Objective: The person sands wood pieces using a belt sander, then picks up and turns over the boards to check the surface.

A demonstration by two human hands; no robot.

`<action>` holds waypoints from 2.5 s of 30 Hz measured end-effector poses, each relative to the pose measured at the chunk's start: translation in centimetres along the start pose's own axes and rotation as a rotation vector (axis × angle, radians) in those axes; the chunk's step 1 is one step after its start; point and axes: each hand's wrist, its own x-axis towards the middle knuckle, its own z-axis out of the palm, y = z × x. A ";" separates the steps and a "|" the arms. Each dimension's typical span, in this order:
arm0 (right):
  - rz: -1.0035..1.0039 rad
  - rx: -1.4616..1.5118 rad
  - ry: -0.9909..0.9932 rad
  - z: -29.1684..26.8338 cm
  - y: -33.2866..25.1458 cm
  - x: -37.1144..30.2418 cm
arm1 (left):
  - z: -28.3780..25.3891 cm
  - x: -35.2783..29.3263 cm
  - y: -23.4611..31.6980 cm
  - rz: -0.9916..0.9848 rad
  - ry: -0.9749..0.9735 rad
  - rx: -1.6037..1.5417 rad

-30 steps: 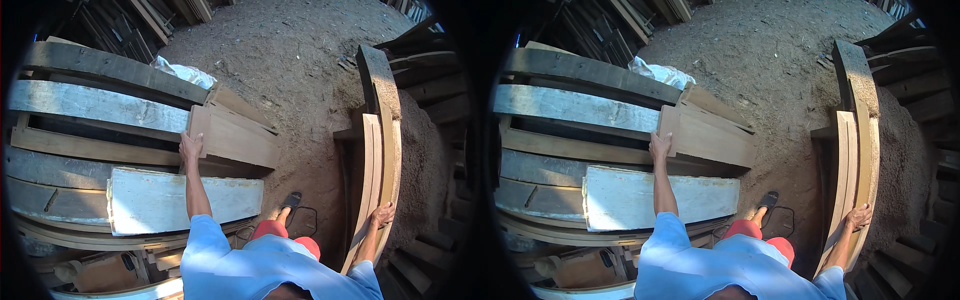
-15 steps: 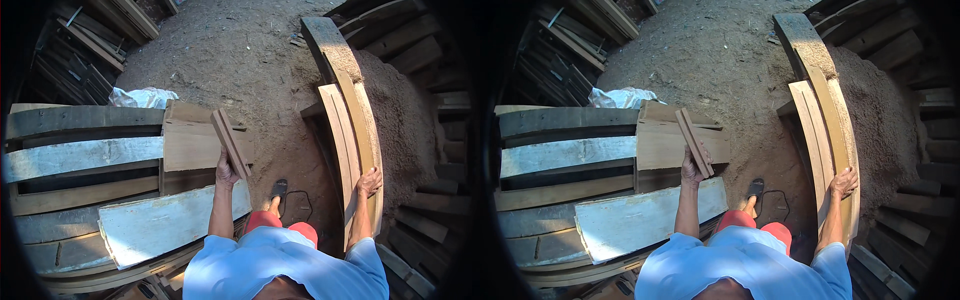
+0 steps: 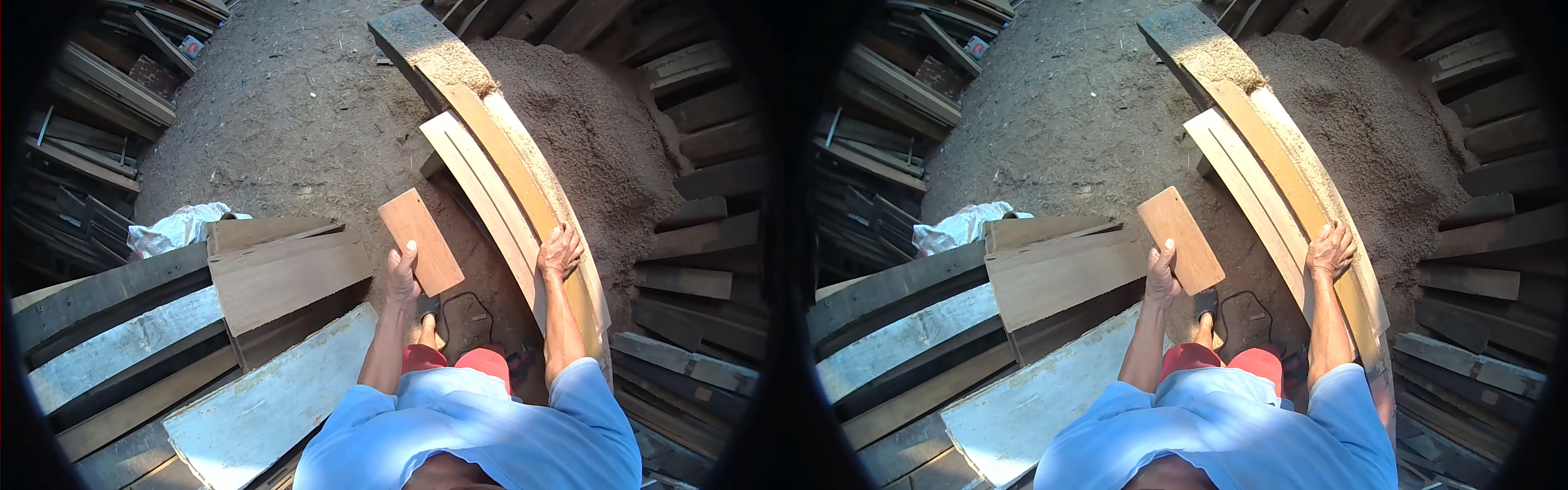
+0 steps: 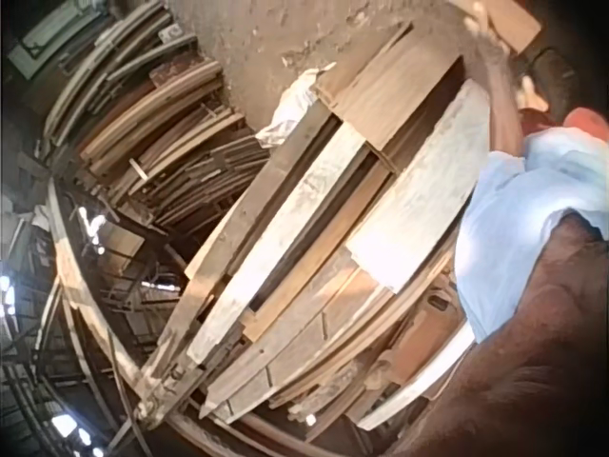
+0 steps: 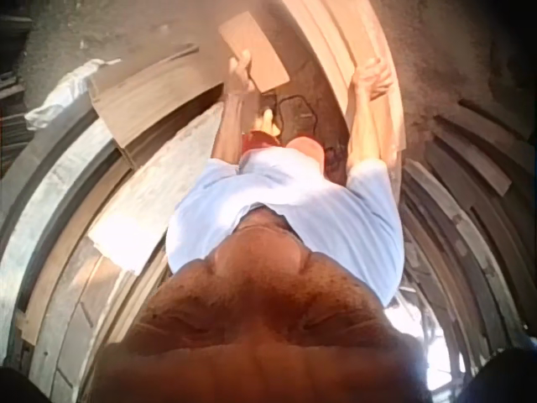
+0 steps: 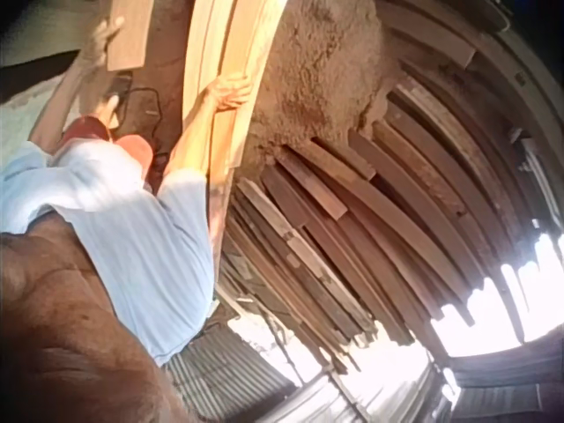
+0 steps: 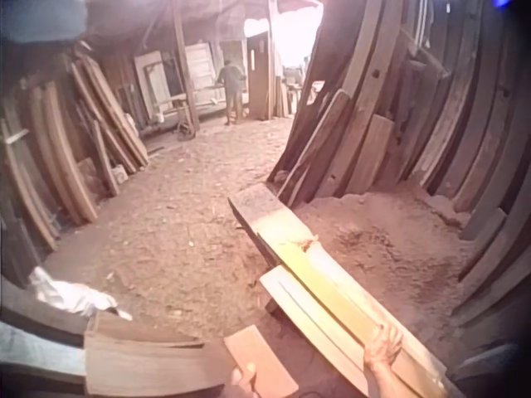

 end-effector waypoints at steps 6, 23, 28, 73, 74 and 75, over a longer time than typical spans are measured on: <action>-0.032 0.015 0.007 0.1 -0.1 -0.3 | 1.7 7.9 -5.6 0.022 0.122 0.020; -0.061 0.047 -0.078 0.6 0.3 0.0 | 4.7 15.2 -5.3 0.113 0.093 0.258; -0.045 0.090 -0.145 0.9 0.5 0.1 | 4.8 4.4 -14.6 0.133 0.186 0.419; -0.152 -0.026 -0.082 1.3 1.8 0.1 | 6.5 23.0 1.0 0.129 0.127 0.186; -0.152 -0.026 -0.083 1.1 1.4 0.1 | 6.1 24.3 2.4 0.121 0.136 0.207; -0.162 -0.020 -0.088 0.9 1.1 0.1 | 5.5 25.2 3.7 0.158 0.156 0.205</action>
